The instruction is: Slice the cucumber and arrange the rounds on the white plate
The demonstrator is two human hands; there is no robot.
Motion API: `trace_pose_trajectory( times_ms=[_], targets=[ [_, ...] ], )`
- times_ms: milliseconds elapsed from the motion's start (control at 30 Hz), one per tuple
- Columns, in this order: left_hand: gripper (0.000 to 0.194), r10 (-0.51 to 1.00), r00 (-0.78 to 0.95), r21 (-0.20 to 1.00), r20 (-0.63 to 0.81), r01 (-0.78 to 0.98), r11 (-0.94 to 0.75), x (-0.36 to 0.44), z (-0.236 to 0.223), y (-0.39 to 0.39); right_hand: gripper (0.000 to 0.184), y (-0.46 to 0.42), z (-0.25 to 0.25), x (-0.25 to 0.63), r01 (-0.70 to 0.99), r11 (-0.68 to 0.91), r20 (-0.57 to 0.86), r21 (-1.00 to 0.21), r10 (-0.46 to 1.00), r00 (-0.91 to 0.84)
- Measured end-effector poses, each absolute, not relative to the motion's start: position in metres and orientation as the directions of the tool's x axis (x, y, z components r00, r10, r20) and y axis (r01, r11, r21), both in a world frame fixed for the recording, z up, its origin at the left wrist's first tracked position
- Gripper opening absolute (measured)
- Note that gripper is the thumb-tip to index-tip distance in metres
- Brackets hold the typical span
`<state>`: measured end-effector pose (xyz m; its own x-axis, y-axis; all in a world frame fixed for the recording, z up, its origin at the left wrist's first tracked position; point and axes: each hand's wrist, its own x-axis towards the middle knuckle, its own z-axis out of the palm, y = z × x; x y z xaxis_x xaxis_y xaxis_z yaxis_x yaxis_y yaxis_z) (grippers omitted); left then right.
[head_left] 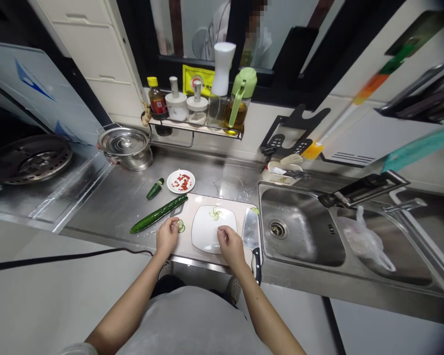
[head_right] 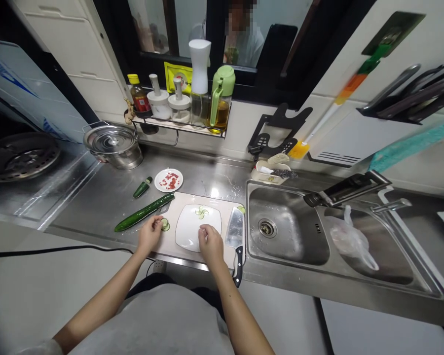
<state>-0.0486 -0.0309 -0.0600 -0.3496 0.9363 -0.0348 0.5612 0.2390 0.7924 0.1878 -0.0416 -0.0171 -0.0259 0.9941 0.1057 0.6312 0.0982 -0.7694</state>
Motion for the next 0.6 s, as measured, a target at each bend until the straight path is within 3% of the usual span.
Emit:
trace_pose_trajectory(
  times_ms=[100, 200, 433, 600],
  targets=[
    [0.027, 0.943, -0.321, 0.917, -0.082, 0.346, 0.198, -0.042, -0.053, -0.027, 0.025, -0.031, -0.011, 0.174, 0.609, 0.117, 0.087, -0.784, 0.993, -0.078],
    [0.031, 0.965, -0.243, 0.968, -0.103, 0.2, 0.154, -0.03, -0.04, -0.022, 0.023, -0.019, -0.005, 0.159, 0.567, 0.147, 0.073, -0.811, 0.986, -0.15],
    [0.031, 0.999, -0.034, 0.982, -0.026, 0.185, 0.032, -0.002, -0.008, -0.008, 0.015, 0.003, 0.004, 0.152, 0.468, 0.18, 0.109, -0.865, 0.978, -0.175],
    [0.033, 0.996, -0.077, 0.987, -0.054, 0.146, 0.065, 0.014, 0.002, -0.003, 0.017, 0.005, 0.007, 0.168, 0.402, 0.121, 0.098, -0.907, 0.992, -0.075]
  ],
)
